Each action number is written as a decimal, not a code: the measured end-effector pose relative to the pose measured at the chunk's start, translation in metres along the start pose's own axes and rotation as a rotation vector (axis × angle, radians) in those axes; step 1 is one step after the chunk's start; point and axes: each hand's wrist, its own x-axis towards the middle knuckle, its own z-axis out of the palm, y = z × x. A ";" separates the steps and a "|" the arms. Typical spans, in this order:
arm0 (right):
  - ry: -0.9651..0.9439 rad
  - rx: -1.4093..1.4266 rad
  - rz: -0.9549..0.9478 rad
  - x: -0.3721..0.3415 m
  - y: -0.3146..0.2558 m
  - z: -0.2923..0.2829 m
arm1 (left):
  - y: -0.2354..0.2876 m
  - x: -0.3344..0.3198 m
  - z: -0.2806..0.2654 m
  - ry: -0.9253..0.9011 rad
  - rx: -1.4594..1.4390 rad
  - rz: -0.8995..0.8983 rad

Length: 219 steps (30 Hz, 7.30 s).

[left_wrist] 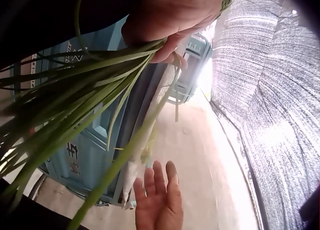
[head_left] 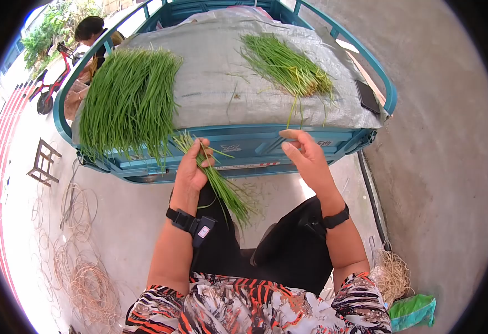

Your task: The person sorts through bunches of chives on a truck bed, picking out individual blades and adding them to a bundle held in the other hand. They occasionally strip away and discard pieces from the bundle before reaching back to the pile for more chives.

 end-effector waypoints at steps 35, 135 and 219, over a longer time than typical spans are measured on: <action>0.351 -0.012 0.002 0.132 0.026 -0.031 | -0.027 -0.010 0.038 -0.049 0.192 -0.173; -0.249 0.304 0.176 -0.020 0.018 0.034 | 0.003 0.002 -0.006 -0.122 -0.248 0.127; 0.063 -1.097 0.066 0.191 0.046 0.071 | -0.030 -0.025 0.052 -0.097 0.039 -0.088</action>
